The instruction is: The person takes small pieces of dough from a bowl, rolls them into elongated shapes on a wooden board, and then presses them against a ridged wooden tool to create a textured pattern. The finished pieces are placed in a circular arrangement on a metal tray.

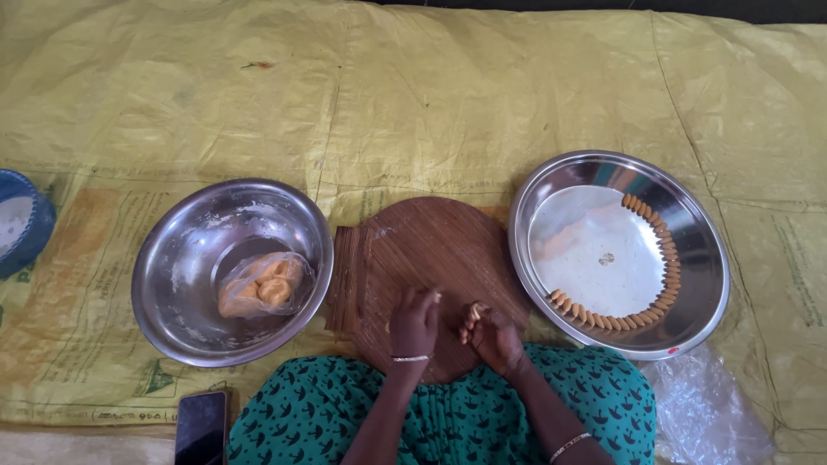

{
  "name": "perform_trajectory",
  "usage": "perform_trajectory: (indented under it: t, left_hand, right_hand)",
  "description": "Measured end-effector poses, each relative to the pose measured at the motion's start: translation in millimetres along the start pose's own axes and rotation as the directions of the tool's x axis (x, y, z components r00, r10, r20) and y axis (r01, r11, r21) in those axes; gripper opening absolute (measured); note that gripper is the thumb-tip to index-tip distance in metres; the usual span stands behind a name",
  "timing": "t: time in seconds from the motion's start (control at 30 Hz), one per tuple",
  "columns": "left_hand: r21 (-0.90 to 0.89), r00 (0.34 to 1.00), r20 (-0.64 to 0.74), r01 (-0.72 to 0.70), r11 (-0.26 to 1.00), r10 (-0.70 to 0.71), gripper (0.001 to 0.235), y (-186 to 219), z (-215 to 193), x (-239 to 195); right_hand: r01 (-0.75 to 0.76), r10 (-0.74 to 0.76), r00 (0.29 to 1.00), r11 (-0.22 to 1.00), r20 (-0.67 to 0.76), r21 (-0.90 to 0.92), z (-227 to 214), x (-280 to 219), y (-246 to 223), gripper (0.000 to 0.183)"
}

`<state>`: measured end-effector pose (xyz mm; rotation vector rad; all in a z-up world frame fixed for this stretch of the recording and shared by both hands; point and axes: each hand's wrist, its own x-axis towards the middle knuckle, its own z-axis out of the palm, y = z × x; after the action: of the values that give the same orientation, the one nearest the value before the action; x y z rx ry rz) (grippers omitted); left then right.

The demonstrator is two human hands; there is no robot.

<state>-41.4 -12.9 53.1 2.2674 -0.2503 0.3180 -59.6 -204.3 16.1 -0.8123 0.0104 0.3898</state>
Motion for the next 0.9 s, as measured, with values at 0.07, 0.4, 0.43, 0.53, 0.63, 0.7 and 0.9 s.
perform_trajectory:
  t: [0.07,0.4,0.43,0.53,0.63,0.7,0.9]
  left_hand:
    - [0.059,1.000,0.001,-0.011,0.998,0.010,0.041,-5,0,0]
    - [-0.137,0.991,0.094,-0.086,0.987,0.099,0.045,-2,20,-10]
    - [-0.246,0.989,0.091,-0.087,0.965,0.113,0.045,0,20,-11]
    - [-0.409,0.975,0.214,0.041,0.912,0.052,0.051,4,21,-15]
    - [-0.500,0.977,0.209,0.073,0.863,0.038,0.034,5,24,-13]
    - [-0.474,0.972,0.231,0.142,0.869,-0.033,0.025,1,26,-13]
    - [-0.524,0.963,0.136,0.271,0.807,-0.234,0.023,5,22,-15]
  right_hand:
    - [-0.072,0.068,0.989,0.997,-0.132,-0.029,4,0,-4,0.030]
    - [-0.050,0.043,0.986,0.998,-0.161,-0.042,-15,8,11,0.025]
    - [-0.064,0.056,0.986,0.997,-0.155,-0.045,-21,8,14,0.023]
    - [-0.063,0.058,0.993,0.997,-0.106,-0.044,-33,7,24,0.017]
    - [-0.080,0.074,0.993,0.995,-0.092,-0.065,-33,8,23,0.020]
    - [-0.122,0.107,0.987,0.985,-0.120,-0.123,-28,7,21,0.032]
    - [-0.034,0.012,0.975,0.995,-0.224,-0.094,2,11,-2,0.073]
